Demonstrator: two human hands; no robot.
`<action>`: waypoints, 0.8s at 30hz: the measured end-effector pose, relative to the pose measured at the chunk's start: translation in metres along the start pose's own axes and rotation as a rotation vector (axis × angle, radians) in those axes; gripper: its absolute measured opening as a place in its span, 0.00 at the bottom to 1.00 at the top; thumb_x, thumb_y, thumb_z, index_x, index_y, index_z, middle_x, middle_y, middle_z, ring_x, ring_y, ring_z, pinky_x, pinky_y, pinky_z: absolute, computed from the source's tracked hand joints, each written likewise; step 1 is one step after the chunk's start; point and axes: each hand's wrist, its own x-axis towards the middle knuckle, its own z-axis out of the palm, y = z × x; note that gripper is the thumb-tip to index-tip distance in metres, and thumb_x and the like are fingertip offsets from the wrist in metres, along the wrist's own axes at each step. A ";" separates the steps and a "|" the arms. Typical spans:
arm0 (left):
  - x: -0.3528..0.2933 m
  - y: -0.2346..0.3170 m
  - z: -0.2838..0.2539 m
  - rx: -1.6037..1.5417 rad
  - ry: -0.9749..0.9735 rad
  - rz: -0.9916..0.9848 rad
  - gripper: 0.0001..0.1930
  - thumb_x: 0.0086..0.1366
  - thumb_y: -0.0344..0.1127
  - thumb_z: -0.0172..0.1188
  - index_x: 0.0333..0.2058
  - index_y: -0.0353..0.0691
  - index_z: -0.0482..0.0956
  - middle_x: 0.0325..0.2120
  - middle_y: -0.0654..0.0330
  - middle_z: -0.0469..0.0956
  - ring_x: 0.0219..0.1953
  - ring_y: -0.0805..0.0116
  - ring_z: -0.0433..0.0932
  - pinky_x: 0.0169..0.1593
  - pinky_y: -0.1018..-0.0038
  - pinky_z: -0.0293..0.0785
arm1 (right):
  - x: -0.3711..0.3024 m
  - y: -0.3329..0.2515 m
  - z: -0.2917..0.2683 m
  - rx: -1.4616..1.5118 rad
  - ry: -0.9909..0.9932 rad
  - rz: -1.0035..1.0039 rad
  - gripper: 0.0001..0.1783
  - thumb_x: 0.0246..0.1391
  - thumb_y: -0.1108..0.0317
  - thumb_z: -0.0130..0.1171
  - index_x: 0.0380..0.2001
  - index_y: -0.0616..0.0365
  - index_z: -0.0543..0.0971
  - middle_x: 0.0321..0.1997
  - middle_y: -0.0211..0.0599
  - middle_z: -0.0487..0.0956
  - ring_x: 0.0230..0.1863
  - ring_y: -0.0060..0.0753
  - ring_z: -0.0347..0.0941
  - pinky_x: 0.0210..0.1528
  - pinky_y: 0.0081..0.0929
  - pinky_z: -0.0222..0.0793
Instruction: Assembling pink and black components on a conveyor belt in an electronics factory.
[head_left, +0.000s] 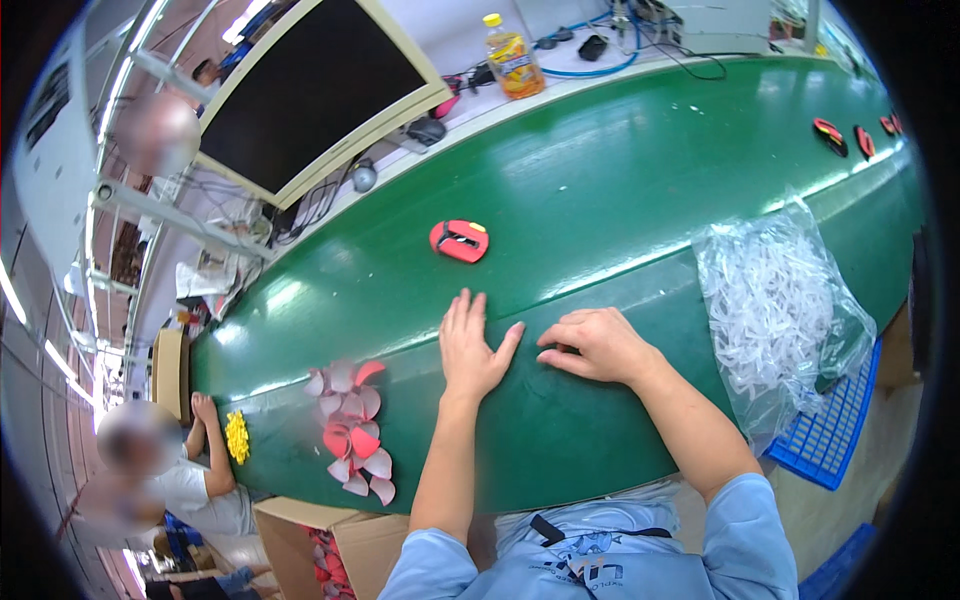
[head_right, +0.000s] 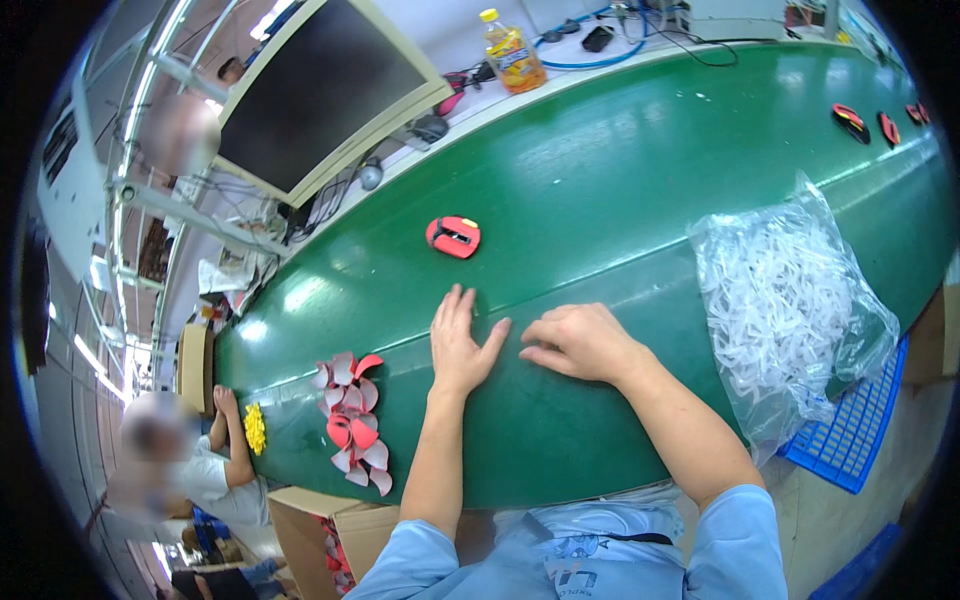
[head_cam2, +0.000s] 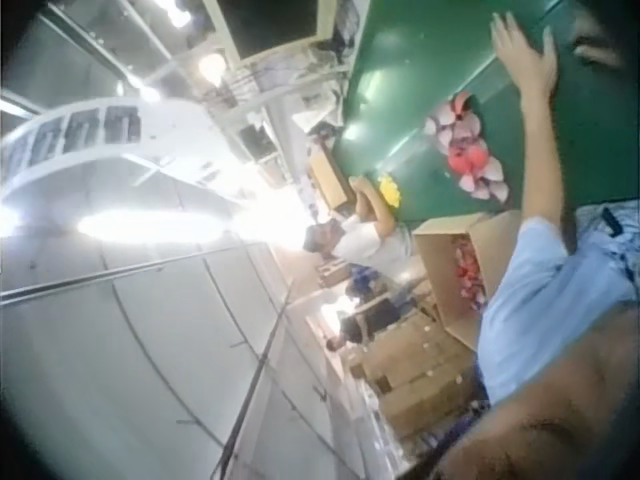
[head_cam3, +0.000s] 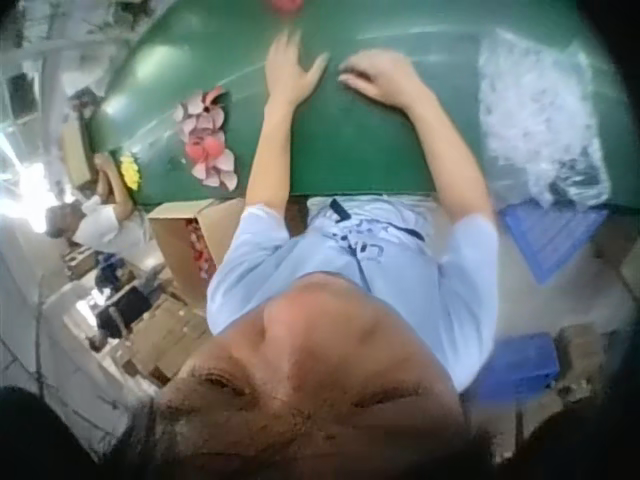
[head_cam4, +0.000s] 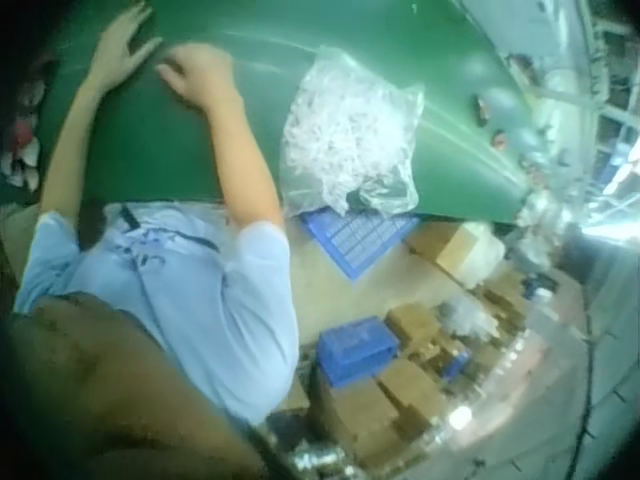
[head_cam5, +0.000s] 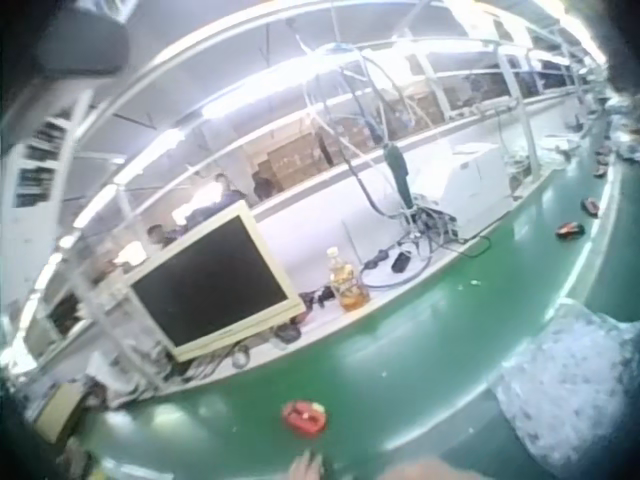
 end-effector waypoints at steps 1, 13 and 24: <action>0.002 0.003 -0.004 0.011 -0.037 0.013 0.38 0.66 0.58 0.69 0.64 0.33 0.78 0.70 0.35 0.68 0.72 0.36 0.65 0.74 0.46 0.59 | 0.003 -0.002 -0.003 -0.008 -0.004 0.022 0.12 0.59 0.59 0.72 0.41 0.54 0.88 0.35 0.41 0.87 0.36 0.44 0.85 0.39 0.42 0.80; -0.001 0.005 0.001 -0.021 0.209 0.034 0.28 0.62 0.54 0.72 0.50 0.34 0.85 0.57 0.43 0.80 0.63 0.41 0.74 0.67 0.51 0.70 | 0.000 0.007 0.007 0.147 0.216 0.107 0.09 0.62 0.68 0.71 0.41 0.62 0.88 0.29 0.37 0.87 0.29 0.26 0.80 0.35 0.28 0.76; 0.001 0.028 0.003 -0.172 0.349 0.158 0.16 0.62 0.45 0.71 0.38 0.38 0.85 0.40 0.51 0.85 0.47 0.47 0.81 0.54 0.55 0.74 | -0.005 0.014 -0.007 -0.084 0.200 0.129 0.12 0.62 0.60 0.68 0.40 0.56 0.90 0.40 0.48 0.89 0.41 0.49 0.87 0.45 0.42 0.82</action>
